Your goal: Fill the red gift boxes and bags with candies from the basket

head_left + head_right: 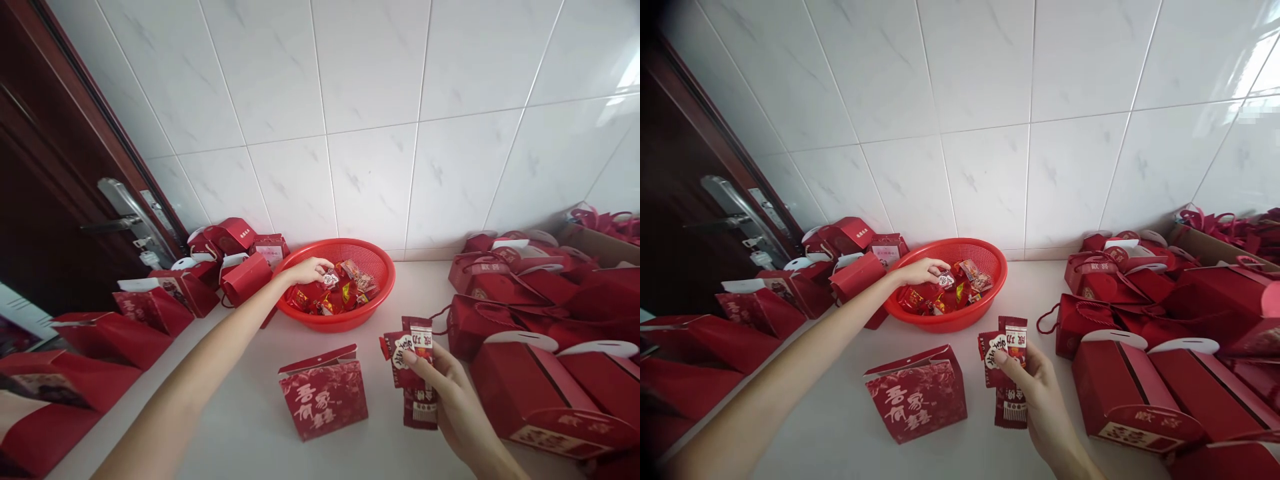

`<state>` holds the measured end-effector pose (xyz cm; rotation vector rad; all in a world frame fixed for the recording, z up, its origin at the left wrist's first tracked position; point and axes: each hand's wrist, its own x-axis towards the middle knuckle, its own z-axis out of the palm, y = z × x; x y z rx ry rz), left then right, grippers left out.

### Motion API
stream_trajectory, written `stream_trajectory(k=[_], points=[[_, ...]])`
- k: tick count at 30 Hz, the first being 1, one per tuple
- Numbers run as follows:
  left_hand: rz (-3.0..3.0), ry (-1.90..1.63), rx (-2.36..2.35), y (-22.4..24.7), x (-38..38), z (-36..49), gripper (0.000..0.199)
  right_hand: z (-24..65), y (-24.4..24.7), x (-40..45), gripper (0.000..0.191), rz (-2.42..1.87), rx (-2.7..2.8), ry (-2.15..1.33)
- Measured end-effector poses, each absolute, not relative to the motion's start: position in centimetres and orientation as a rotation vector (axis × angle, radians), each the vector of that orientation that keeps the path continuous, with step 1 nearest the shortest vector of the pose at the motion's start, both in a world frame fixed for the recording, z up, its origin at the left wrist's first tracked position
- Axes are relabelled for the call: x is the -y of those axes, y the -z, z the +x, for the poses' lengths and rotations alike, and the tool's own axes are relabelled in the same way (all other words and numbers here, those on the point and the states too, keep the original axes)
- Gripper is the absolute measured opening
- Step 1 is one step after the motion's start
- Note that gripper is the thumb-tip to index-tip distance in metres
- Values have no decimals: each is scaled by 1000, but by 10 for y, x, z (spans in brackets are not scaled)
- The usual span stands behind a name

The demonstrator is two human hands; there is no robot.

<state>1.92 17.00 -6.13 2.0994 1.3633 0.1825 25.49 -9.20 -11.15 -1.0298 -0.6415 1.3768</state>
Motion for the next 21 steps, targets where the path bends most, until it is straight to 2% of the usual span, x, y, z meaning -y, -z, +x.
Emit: stream_trajectory(k=[5,8,12,18,21], points=[[2194,-186,-1557,58,-170,15,66,255,114,92,45,-1030,652,-1394],[2281,-105,-1604,54,-168,14,53,255,115,91,46,-1037,643,-1395],[2304,231,-1499,55,-159,18,38,255,115,91,46,-1036,634,-1420],[2309,494,-1455,66,-146,25,47,254,114,92,49,-1033,617,-1431],[2300,526,-1428,66,-146,24,41,253,114,91,49,-1039,621,-1426]])
